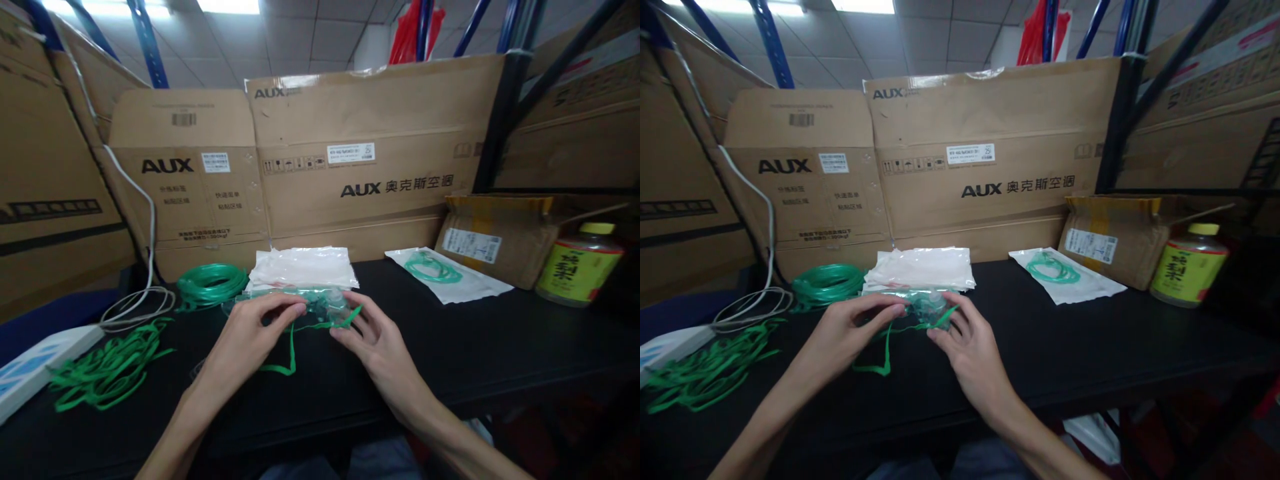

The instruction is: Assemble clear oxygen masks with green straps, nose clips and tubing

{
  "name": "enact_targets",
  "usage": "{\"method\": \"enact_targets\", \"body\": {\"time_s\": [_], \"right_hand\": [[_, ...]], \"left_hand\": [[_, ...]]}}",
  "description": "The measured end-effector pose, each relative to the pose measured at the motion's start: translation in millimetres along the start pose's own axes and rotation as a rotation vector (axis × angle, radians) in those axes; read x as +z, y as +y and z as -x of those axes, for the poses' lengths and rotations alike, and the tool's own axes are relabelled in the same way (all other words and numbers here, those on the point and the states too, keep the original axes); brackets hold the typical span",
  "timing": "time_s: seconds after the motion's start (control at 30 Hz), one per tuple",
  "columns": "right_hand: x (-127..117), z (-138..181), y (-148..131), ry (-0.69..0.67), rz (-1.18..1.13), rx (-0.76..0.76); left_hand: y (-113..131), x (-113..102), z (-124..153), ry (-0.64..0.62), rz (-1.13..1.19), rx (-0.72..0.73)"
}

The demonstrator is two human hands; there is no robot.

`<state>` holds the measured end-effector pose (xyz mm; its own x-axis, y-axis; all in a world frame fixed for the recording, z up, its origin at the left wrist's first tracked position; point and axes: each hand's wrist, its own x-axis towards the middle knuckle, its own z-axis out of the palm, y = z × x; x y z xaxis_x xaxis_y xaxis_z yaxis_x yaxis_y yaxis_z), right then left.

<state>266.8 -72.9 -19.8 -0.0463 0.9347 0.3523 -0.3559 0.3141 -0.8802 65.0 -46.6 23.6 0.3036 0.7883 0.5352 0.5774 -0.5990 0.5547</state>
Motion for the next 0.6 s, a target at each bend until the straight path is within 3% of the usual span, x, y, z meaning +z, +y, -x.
{"method": "enact_targets", "body": {"time_s": [0.13, 0.6], "right_hand": [[-2.6, 5.0, 1.1, 0.073, 0.007, -0.068], [-4.3, 8.8, 3.3, 0.039, 0.008, -0.007]], "left_hand": [[4.5, 7.8, -0.9, 0.004, -0.003, 0.037], [12.6, 15.3, 1.0, 0.013, -0.053, 0.105]]}}
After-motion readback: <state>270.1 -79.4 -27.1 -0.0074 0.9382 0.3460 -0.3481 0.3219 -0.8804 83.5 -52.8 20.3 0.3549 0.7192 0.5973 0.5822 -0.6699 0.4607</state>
